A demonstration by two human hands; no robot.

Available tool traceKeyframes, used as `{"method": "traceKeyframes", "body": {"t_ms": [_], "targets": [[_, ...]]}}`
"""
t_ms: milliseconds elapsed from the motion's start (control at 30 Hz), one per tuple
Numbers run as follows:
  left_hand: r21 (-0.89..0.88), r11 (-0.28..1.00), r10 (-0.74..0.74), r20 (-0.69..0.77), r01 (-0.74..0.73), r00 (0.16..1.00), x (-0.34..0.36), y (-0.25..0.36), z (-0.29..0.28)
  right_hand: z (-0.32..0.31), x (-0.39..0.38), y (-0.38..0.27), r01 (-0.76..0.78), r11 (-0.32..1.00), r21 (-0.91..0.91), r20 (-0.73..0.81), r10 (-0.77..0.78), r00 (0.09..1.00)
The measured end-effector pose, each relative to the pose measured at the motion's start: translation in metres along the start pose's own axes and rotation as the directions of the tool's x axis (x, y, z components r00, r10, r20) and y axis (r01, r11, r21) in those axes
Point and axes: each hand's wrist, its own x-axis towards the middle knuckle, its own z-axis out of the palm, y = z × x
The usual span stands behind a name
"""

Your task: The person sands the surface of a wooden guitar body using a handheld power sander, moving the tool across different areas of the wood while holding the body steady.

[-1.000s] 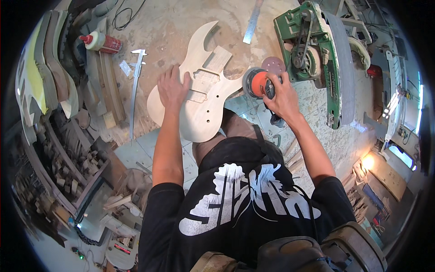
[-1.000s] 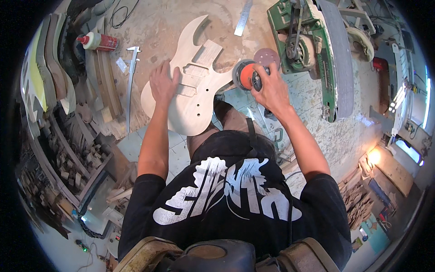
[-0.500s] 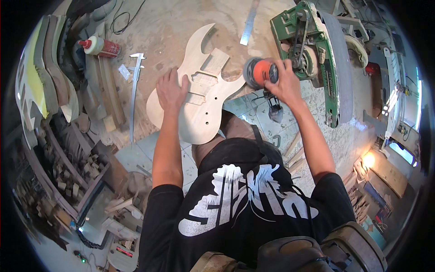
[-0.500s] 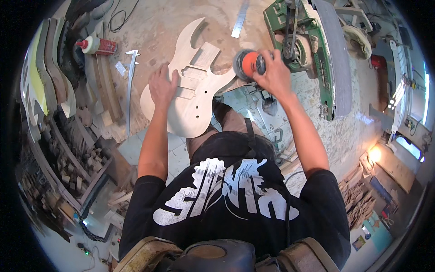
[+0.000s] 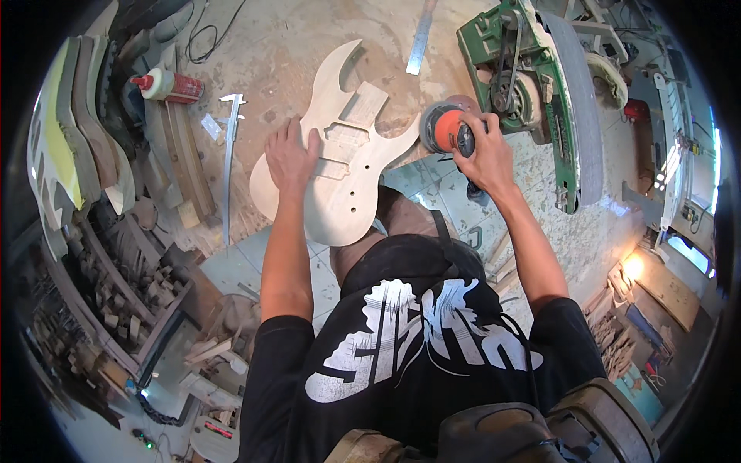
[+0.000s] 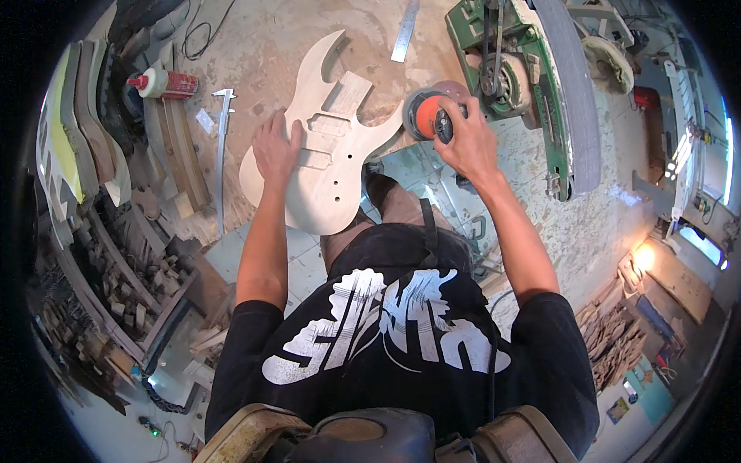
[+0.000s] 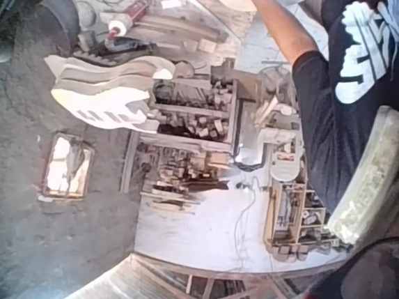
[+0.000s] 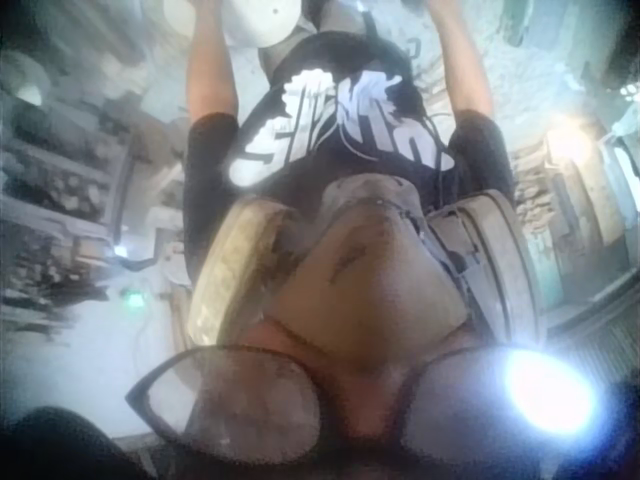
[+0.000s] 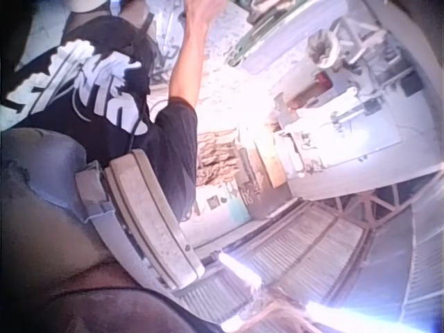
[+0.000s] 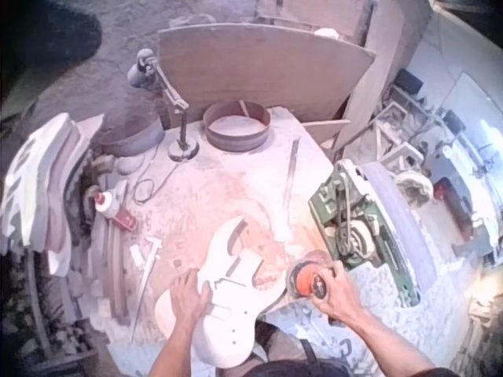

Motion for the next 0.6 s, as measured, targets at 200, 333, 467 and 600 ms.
{"method": "traceKeyframes", "body": {"t_ms": [200, 333, 467, 600], "targets": [[-0.026, 0.999, -0.031, 0.006, 0.031, 1.000, -0.001, 0.002, -0.004, -0.001, -0.007, -0.017, 0.038, 0.998, -0.056, 0.068, -0.035, 0.997], [-0.037, 0.999, 0.008, -0.065, -0.011, 0.998, 0.000, 0.007, -0.005, 0.005, -0.016, -0.030, 0.074, 0.997, -0.031, 0.126, -0.069, 0.990], [-0.056, 0.998, 0.009, -0.052, -0.012, 0.999, -0.001, 0.003, -0.004, 0.010, -0.022, -0.059, 0.146, 0.989, -0.029, 0.201, -0.138, 0.970], [-0.050, 0.998, 0.043, -0.069, -0.047, 0.997, 0.002, -0.001, 0.001, 0.018, -0.030, -0.081, 0.241, 0.970, -0.033, 0.285, -0.222, 0.933]]}}
